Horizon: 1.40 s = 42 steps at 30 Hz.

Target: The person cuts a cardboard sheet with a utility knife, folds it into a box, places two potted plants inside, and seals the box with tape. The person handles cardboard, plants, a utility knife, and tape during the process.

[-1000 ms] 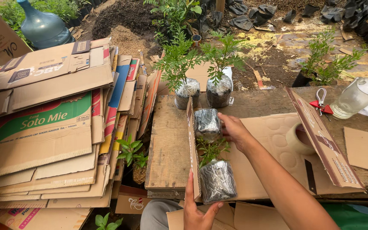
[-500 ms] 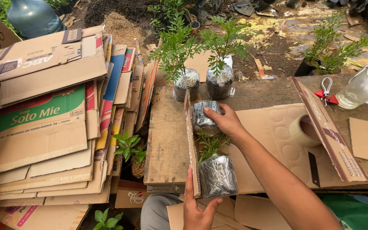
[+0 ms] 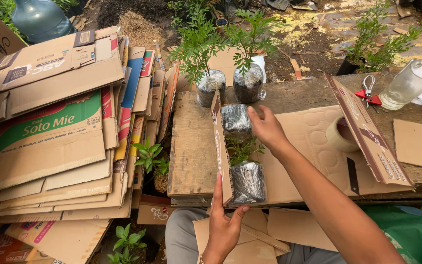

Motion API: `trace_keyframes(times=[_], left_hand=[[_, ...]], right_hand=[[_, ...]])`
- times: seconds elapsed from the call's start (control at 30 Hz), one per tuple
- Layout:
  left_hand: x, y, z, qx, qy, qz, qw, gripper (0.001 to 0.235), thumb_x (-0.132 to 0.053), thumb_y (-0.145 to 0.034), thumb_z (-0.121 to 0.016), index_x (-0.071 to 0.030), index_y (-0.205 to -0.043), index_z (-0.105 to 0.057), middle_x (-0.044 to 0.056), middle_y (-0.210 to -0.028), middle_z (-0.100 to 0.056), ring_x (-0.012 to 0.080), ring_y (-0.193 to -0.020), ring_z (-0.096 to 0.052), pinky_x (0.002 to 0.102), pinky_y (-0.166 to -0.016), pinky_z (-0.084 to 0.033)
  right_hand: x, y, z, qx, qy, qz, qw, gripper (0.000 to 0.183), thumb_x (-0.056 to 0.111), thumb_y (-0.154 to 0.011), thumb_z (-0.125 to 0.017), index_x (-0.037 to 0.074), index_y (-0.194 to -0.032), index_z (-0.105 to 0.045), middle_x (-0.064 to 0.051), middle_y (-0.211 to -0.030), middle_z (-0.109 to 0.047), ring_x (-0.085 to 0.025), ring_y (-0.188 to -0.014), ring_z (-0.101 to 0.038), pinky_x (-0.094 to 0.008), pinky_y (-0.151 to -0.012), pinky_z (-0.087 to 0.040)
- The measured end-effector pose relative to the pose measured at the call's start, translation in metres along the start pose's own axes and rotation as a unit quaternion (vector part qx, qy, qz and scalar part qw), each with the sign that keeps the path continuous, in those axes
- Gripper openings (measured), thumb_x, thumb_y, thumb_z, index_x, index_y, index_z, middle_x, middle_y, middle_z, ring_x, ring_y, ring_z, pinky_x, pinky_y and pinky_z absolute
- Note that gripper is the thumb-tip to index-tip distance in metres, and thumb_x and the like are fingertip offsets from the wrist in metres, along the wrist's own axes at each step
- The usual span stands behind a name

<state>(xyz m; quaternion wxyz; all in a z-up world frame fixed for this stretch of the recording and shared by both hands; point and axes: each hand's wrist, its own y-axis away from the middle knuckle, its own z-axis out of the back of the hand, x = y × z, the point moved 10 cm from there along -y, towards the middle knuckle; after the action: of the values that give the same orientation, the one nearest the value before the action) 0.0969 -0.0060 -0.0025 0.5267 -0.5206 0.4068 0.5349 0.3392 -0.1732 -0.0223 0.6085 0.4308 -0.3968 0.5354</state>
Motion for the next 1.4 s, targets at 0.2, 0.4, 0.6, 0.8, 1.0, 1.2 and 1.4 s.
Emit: trace_keyframes(times=[0.2, 0.4, 0.6, 0.8, 1.0, 1.2, 1.4], left_hand=[[-0.017, 0.001, 0.000, 0.004, -0.055, -0.031, 0.998, 0.098, -0.009, -0.084, -0.079, -0.008, -0.162, -0.019, 0.016, -0.169, -0.028, 0.0319, -0.154, -0.031, 0.041, -0.121, -0.031], [-0.023, 0.004, -0.007, 0.050, -0.091, -0.088, 0.991, 0.100, -0.011, -0.081, -0.077, -0.008, -0.162, -0.019, 0.017, -0.169, -0.024, 0.0330, -0.156, -0.026, 0.043, -0.122, -0.028], [-0.005, -0.015, 0.011, 0.129, 0.211, -0.055, 0.968, 0.065, -0.042, -0.105, -0.042, -0.005, -0.159, -0.041, 0.012, -0.165, -0.039, 0.0242, -0.150, -0.039, 0.038, -0.116, -0.040], [0.053, -0.052, 0.016, -0.010, 0.040, 0.009, 0.999, 0.052, -0.042, -0.109, -0.042, 0.000, -0.132, -0.063, 0.011, -0.116, -0.063, 0.0173, -0.103, -0.059, 0.032, -0.089, -0.051], [0.073, -0.083, -0.007, -0.062, 0.197, 0.078, 0.975, 0.038, -0.039, -0.103, -0.057, -0.003, -0.113, -0.051, 0.008, -0.120, -0.060, 0.0126, -0.106, -0.056, 0.027, -0.091, -0.049], [0.057, -0.077, -0.016, -0.039, 0.248, 0.124, 0.960, 0.051, -0.034, -0.093, -0.070, 0.001, -0.118, -0.042, 0.012, -0.148, -0.052, 0.0191, -0.124, -0.057, 0.033, -0.102, -0.049], [0.015, -0.087, -0.024, 0.084, 0.175, 0.078, 0.978, 0.097, -0.018, -0.082, -0.079, 0.002, -0.155, -0.020, 0.021, -0.157, -0.040, 0.0251, -0.139, -0.047, 0.034, -0.111, -0.043]], right_hand=[[-0.036, 0.138, 0.035, -0.010, -0.088, 0.044, 0.995, 0.048, 0.029, -0.099, -0.062, 0.001, -0.137, -0.057, -0.014, -0.121, -0.067, -0.019, -0.098, -0.062, -0.033, -0.081, -0.053], [-0.043, 0.171, 0.014, 0.090, -0.148, 0.074, 0.982, 0.066, 0.025, -0.092, -0.070, -0.001, -0.148, -0.047, -0.016, -0.130, -0.066, -0.020, -0.117, -0.064, -0.033, -0.093, -0.056], [-0.046, 0.180, 0.015, 0.070, -0.117, 0.077, 0.988, 0.064, 0.030, -0.096, -0.065, 0.003, -0.151, -0.046, -0.015, -0.131, -0.068, -0.017, -0.112, -0.066, -0.030, -0.096, -0.053], [-0.044, 0.193, 0.015, -0.011, -0.073, 0.101, 0.992, 0.058, 0.035, -0.102, -0.054, 0.006, -0.152, -0.047, -0.013, -0.136, -0.066, -0.016, -0.113, -0.065, -0.031, -0.099, -0.050], [-0.033, 0.199, 0.014, -0.023, -0.070, 0.140, 0.987, 0.055, 0.034, -0.106, -0.049, 0.004, -0.151, -0.047, -0.015, -0.146, -0.060, -0.020, -0.132, -0.057, -0.031, -0.108, -0.042], [-0.032, 0.196, 0.011, -0.005, -0.074, 0.125, 0.989, 0.055, 0.032, -0.104, -0.049, 0.005, -0.152, -0.045, -0.014, -0.147, -0.060, -0.019, -0.135, -0.057, -0.031, -0.109, -0.043], [-0.042, 0.191, 0.005, 0.028, -0.125, 0.091, 0.988, 0.052, 0.025, -0.104, -0.047, 0.006, -0.153, -0.046, -0.011, -0.146, -0.062, -0.019, -0.132, -0.058, -0.030, -0.110, -0.042]])
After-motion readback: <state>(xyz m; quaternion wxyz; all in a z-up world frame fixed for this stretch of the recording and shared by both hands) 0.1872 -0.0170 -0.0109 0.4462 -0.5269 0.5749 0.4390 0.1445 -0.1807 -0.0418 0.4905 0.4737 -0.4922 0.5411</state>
